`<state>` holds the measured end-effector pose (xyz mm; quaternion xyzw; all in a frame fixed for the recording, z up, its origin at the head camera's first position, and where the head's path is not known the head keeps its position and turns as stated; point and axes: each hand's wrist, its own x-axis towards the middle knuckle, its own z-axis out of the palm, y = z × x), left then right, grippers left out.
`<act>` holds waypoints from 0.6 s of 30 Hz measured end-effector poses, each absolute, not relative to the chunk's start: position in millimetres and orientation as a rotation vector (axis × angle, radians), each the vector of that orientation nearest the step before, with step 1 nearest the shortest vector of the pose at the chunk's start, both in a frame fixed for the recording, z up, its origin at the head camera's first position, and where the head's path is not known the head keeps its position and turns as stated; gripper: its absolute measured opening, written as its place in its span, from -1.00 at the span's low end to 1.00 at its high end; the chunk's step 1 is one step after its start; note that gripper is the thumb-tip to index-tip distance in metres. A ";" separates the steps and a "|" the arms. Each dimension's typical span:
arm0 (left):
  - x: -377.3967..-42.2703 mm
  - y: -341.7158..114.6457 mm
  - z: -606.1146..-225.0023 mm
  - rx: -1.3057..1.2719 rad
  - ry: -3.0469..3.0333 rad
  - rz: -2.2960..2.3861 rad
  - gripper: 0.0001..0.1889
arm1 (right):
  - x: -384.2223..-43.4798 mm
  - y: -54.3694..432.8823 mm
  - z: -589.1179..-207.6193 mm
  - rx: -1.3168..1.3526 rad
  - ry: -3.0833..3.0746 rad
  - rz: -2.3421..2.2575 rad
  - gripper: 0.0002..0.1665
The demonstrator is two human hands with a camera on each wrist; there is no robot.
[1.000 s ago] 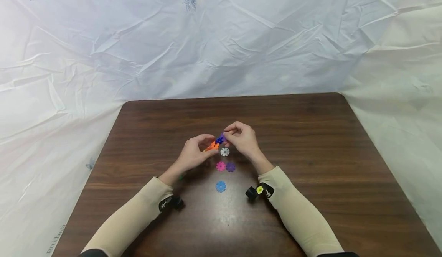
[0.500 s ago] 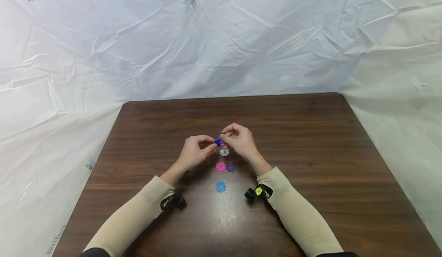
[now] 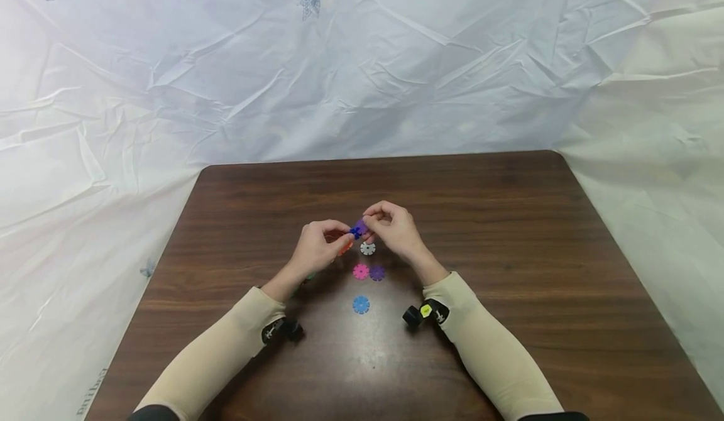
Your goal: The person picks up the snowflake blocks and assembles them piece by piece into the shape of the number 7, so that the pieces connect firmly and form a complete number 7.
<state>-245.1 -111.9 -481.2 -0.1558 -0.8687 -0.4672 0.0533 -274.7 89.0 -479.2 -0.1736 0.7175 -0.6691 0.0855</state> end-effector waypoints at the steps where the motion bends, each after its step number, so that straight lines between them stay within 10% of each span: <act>1: -245.1 -112.1 -480.3 -0.469 -2.637 -1.426 -0.92 | -275.6 89.6 -479.9 -0.521 2.134 -2.005 -0.76; 18: -247.0 -117.7 -476.9 -0.409 -2.642 -1.397 -0.90 | -283.1 100.4 -497.1 -0.525 2.486 -1.621 -0.83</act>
